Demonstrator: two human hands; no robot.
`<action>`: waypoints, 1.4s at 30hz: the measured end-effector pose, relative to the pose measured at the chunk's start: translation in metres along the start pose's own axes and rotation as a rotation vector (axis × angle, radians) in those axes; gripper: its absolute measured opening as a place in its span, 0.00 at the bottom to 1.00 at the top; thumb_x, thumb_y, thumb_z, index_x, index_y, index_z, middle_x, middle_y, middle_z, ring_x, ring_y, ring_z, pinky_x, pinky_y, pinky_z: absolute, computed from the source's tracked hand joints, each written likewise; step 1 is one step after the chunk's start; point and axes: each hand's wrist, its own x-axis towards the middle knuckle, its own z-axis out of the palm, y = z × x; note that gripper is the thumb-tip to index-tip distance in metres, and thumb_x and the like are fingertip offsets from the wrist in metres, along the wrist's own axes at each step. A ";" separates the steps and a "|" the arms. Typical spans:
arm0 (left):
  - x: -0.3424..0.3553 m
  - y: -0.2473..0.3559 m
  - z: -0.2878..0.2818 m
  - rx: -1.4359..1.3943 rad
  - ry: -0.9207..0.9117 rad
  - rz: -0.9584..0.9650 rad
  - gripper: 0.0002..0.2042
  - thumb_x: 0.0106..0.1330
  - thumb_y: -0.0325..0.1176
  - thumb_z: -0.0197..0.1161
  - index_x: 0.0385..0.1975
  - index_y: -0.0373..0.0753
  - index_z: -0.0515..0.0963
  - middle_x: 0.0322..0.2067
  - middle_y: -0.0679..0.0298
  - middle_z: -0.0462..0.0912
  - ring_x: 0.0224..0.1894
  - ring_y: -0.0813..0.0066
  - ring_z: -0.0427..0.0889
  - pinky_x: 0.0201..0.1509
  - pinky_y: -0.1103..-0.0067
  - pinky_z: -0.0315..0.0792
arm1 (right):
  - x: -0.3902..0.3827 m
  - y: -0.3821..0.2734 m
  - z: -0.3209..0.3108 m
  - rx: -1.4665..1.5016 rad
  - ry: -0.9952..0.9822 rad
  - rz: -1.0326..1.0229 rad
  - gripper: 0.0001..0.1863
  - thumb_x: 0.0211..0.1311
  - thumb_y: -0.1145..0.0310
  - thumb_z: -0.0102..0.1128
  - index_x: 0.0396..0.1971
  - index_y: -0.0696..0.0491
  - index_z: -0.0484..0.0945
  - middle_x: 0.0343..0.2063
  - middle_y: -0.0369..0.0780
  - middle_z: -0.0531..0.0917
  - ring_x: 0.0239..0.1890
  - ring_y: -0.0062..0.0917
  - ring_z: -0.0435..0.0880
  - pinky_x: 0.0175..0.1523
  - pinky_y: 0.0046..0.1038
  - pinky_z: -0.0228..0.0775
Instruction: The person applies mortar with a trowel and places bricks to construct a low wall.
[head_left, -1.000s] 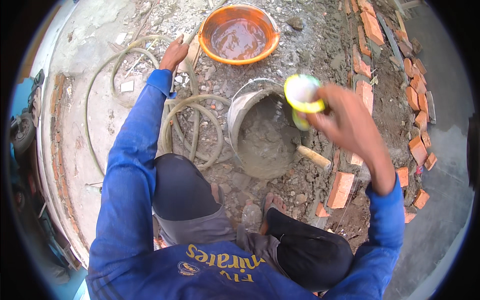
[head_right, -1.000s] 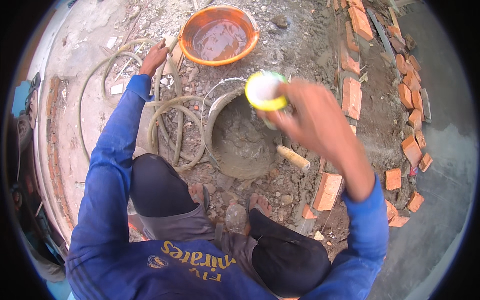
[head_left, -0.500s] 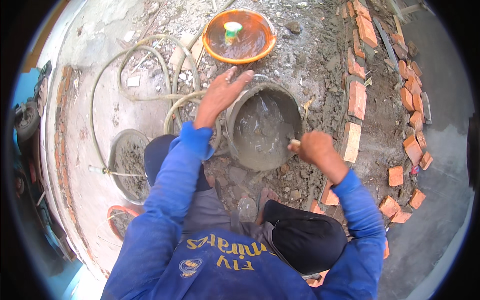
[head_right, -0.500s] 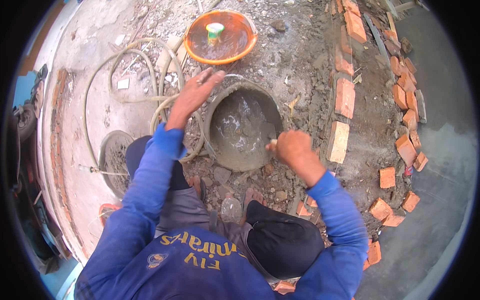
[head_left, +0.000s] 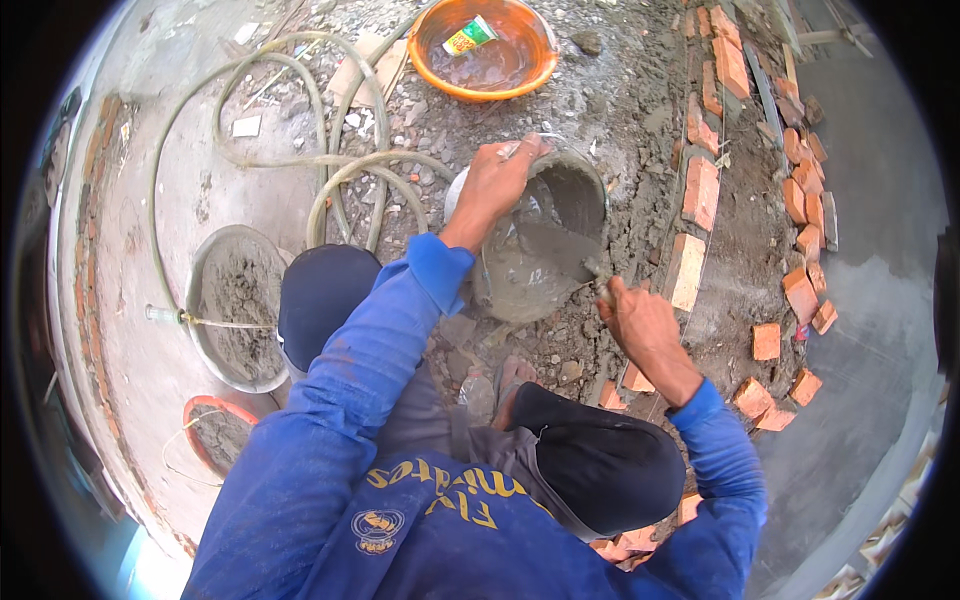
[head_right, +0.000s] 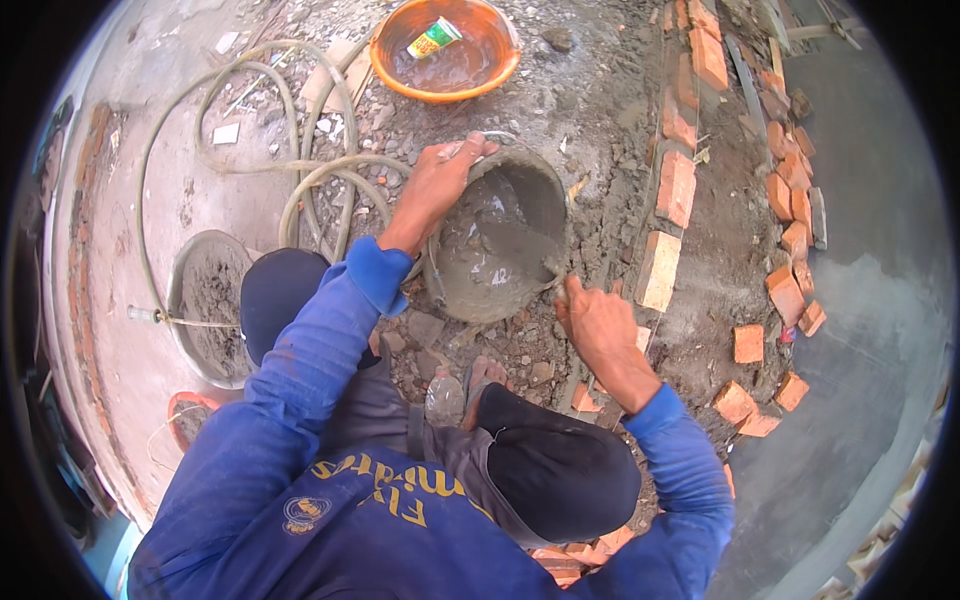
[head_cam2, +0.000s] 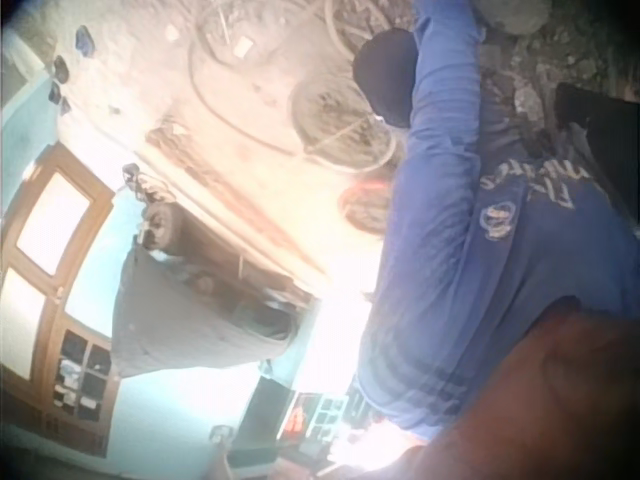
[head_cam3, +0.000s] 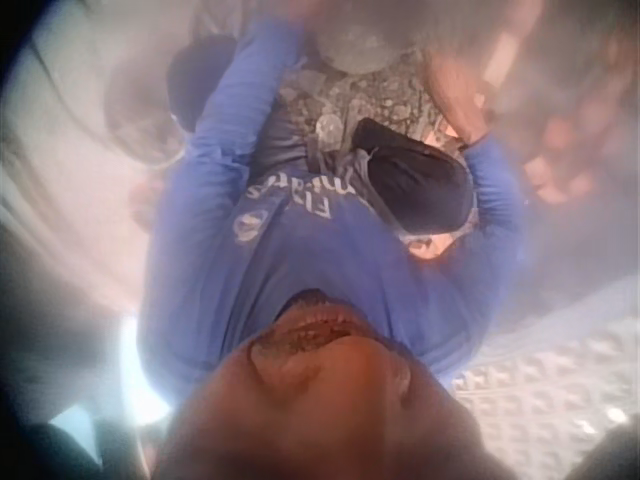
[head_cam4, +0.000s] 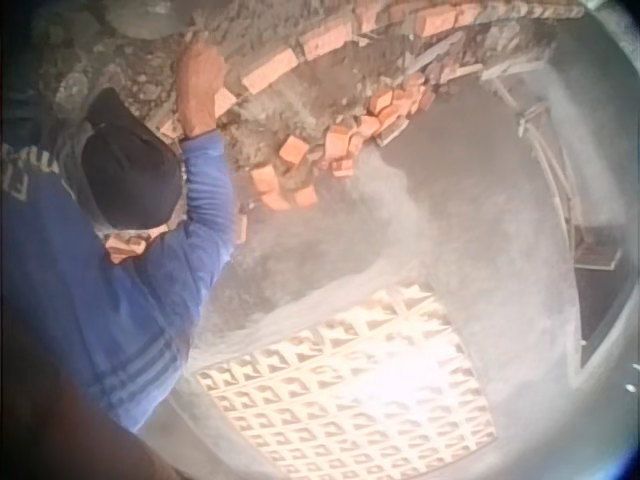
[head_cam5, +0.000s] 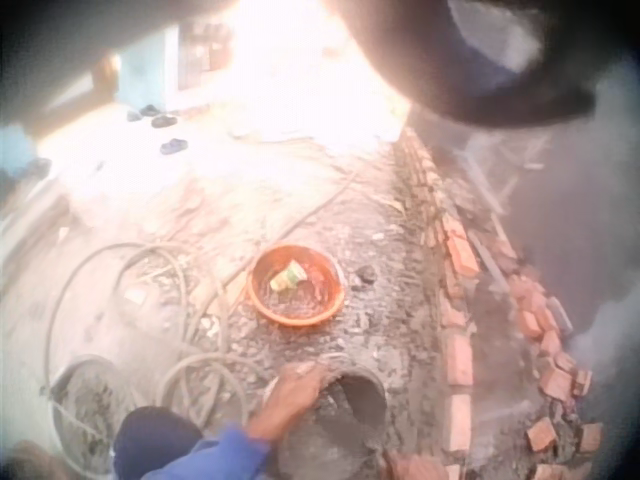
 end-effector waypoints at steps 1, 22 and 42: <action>0.000 -0.001 0.003 -0.004 0.002 0.012 0.25 0.80 0.52 0.55 0.54 0.33 0.86 0.48 0.59 0.88 0.52 0.73 0.81 0.62 0.75 0.71 | 0.004 0.002 0.013 0.024 0.054 -0.043 0.18 0.73 0.55 0.61 0.49 0.54 0.75 0.22 0.50 0.85 0.26 0.46 0.88 0.30 0.45 0.79; 0.013 -0.010 0.035 0.073 -0.009 0.059 0.25 0.82 0.48 0.53 0.54 0.31 0.85 0.50 0.57 0.88 0.53 0.70 0.83 0.62 0.74 0.73 | 0.008 0.018 0.162 1.070 0.112 -0.352 0.27 0.71 0.46 0.65 0.50 0.57 0.84 0.34 0.46 0.89 0.31 0.35 0.88 0.42 0.39 0.80; -0.015 0.002 0.032 0.381 -0.036 0.163 0.25 0.66 0.48 0.74 0.51 0.30 0.86 0.39 0.61 0.90 0.41 0.75 0.84 0.49 0.76 0.77 | 0.045 0.036 0.089 0.282 0.185 0.124 0.14 0.73 0.61 0.57 0.42 0.58 0.78 0.34 0.55 0.88 0.33 0.53 0.89 0.46 0.52 0.80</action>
